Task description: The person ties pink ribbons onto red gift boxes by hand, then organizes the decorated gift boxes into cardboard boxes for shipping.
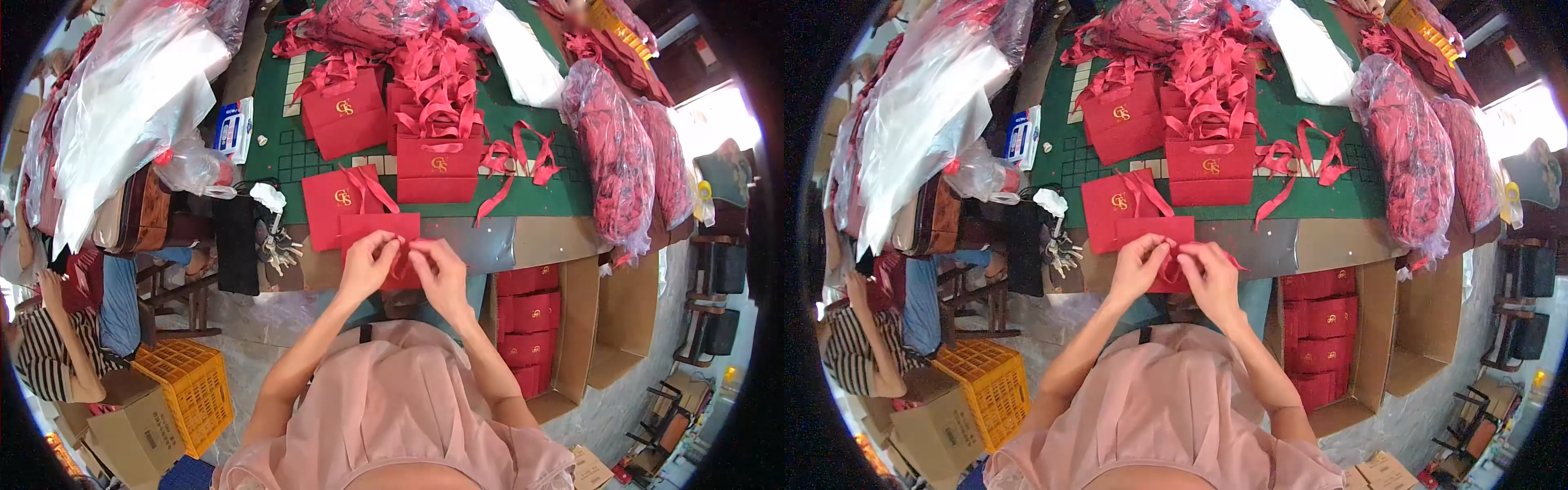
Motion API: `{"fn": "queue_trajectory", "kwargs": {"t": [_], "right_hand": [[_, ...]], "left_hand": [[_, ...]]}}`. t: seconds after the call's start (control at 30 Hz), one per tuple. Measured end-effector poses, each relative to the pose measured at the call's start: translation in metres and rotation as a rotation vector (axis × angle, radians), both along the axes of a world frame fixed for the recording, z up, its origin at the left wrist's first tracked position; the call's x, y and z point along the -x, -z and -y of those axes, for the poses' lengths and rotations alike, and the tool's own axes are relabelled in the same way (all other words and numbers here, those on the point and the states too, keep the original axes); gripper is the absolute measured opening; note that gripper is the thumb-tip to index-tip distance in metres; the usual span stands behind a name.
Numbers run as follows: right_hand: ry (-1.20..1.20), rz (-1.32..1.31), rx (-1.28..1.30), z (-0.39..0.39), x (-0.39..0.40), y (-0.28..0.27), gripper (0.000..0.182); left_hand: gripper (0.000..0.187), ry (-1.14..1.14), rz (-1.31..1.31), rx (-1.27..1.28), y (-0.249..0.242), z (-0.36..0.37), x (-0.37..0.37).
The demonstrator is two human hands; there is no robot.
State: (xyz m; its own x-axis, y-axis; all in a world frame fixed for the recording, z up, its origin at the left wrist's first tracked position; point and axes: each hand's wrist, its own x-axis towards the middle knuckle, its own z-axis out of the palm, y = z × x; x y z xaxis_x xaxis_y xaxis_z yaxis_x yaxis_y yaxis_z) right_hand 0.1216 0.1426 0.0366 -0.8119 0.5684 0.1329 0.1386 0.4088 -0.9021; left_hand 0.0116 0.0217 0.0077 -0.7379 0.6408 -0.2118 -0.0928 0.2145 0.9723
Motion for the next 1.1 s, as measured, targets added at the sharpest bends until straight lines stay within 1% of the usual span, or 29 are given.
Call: {"fn": "queue_trajectory", "kwargs": {"t": [0.03,0.07,0.1,0.13,0.17,0.2,0.3,0.33,0.37,0.4,0.43,0.47,0.53,0.57,0.6,0.63,0.7,0.8,0.83,0.87,0.9,0.97,1.0,1.1], "right_hand": [[0.037,-0.025,0.064,-0.001,0.005,-0.001,0.014],[0.036,-0.024,0.066,-0.001,0.010,0.001,0.014],[0.029,-0.026,0.116,-0.002,0.015,0.004,0.013],[0.022,-0.029,0.165,-0.001,0.018,0.008,0.012],[0.011,-0.049,0.113,0.000,0.021,0.014,0.013],[0.010,-0.049,0.114,0.000,0.021,0.012,0.013],[0.020,-0.018,0.129,-0.002,0.019,0.006,0.015],[0.001,0.006,0.131,-0.005,0.017,0.005,0.016],[-0.017,0.030,0.133,-0.008,0.014,0.004,0.017],[-0.037,0.043,0.043,-0.011,0.013,0.004,0.017],[-0.035,0.044,0.044,-0.010,0.014,0.005,0.017],[-0.013,0.048,0.042,-0.010,0.015,0.007,0.016],[0.011,0.052,0.040,-0.010,0.017,0.012,0.015],[0.008,0.072,-0.031,-0.011,0.019,0.016,0.013],[0.005,0.091,-0.101,-0.011,0.021,0.018,0.012],[0.006,0.091,-0.100,-0.011,0.023,0.018,0.012],[0.001,0.183,-0.186,-0.010,0.027,0.018,0.011],[0.031,0.238,-0.255,-0.008,0.033,0.024,0.012],[0.032,0.238,-0.255,-0.007,0.034,0.024,0.012],[0.034,0.264,-0.188,-0.006,0.035,0.022,0.013],[0.036,0.291,-0.120,-0.007,0.036,0.020,0.015],[0.025,0.311,-0.080,-0.009,0.038,0.019,0.016],[0.015,0.330,-0.041,-0.010,0.039,0.018,0.018],[0.001,0.348,-0.043,-0.012,0.041,0.018,0.020]], "left_hand": [[0.020,0.018,-0.074,0.072,-0.005,0.000,-0.004],[0.019,0.013,-0.137,0.034,0.002,-0.001,-0.009],[0.019,0.012,-0.137,0.035,0.001,-0.002,-0.011],[0.018,0.021,-0.255,0.077,0.000,-0.003,-0.012],[0.017,0.029,-0.373,0.119,-0.001,-0.003,-0.012],[0.016,0.012,-0.360,0.073,-0.007,-0.004,-0.012],[0.016,0.039,-0.333,0.112,-0.029,0.003,-0.001],[0.018,-0.005,-0.484,0.052,-0.018,0.004,0.003],[0.023,-0.014,-0.648,0.140,-0.017,0.006,0.009],[0.029,-0.022,-0.811,0.228,-0.018,0.006,0.014],[0.041,-0.014,-0.870,0.287,-0.017,0.005,0.019],[0.041,-0.012,-0.869,0.285,-0.017,0.004,0.021],[0.046,0.079,-0.924,0.410,-0.017,0.001,0.026],[0.051,0.086,-0.936,0.386,-0.009,0.001,0.028],[0.051,0.086,-0.937,0.387,-0.007,0.000,0.030],[0.051,0.103,-0.931,0.383,-0.006,0.000,0.031],[0.051,0.124,-0.924,0.377,-0.005,-0.001,0.030],[0.047,0.099,-0.907,0.367,-0.010,-0.003,0.028],[0.041,0.089,-0.910,0.349,-0.011,-0.003,0.027],[0.036,0.079,-0.912,0.330,-0.012,-0.003,0.026],[0.036,0.079,-0.912,0.330,-0.010,-0.004,0.025],[0.029,0.099,-0.824,0.288,-0.006,-0.004,0.022],[0.027,0.069,-0.842,0.252,-0.008,-0.005,0.020],[0.026,0.078,-0.856,0.281,-0.007,-0.005,0.015]]}}
